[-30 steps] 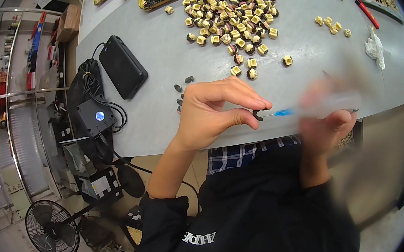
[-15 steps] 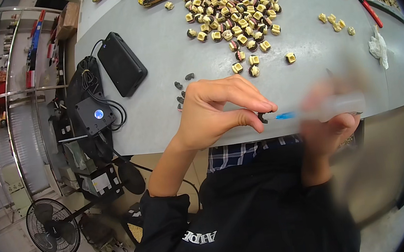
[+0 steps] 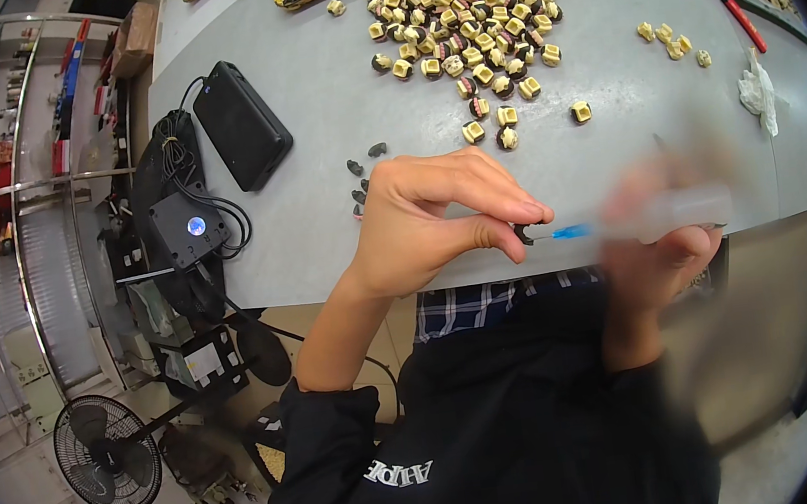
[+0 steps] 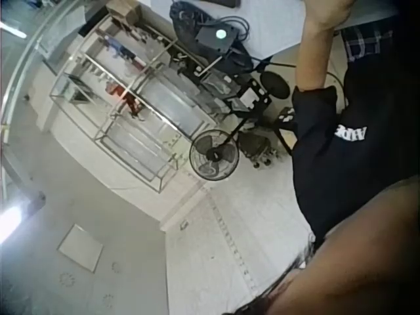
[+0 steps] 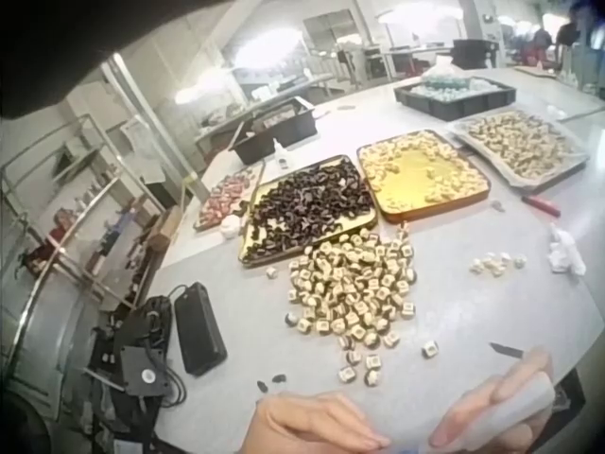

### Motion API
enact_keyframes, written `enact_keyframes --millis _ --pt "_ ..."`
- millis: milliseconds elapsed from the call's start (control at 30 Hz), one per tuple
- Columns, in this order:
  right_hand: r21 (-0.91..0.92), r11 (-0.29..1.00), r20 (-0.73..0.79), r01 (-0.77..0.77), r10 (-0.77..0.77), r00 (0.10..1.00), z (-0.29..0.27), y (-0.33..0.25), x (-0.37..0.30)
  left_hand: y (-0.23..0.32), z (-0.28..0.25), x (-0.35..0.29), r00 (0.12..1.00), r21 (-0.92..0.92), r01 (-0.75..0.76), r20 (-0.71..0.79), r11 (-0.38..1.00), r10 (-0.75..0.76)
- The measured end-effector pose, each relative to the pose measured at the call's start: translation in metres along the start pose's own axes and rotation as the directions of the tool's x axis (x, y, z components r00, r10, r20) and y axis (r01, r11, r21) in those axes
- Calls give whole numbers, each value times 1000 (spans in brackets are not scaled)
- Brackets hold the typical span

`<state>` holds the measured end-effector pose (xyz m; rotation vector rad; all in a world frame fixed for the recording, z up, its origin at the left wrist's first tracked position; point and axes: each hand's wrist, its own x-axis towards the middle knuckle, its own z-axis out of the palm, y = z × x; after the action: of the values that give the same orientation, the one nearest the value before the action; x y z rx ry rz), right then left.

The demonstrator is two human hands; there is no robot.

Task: Applying glue to small black bases and attaching gold-colored decorative parts.

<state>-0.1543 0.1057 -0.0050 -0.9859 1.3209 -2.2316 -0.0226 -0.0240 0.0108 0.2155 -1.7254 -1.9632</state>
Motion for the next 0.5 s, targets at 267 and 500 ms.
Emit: enact_keyframes --millis 267,500 --pt "-13 1000 -18 -6 6 1000 3 -3 1 -1 -1 1 999 33 -32 26 999 31" --pt "-56 998 -23 0 -1 1000 0 -4 0 -1 -1 0 1000 2 -22 19 1000 22"
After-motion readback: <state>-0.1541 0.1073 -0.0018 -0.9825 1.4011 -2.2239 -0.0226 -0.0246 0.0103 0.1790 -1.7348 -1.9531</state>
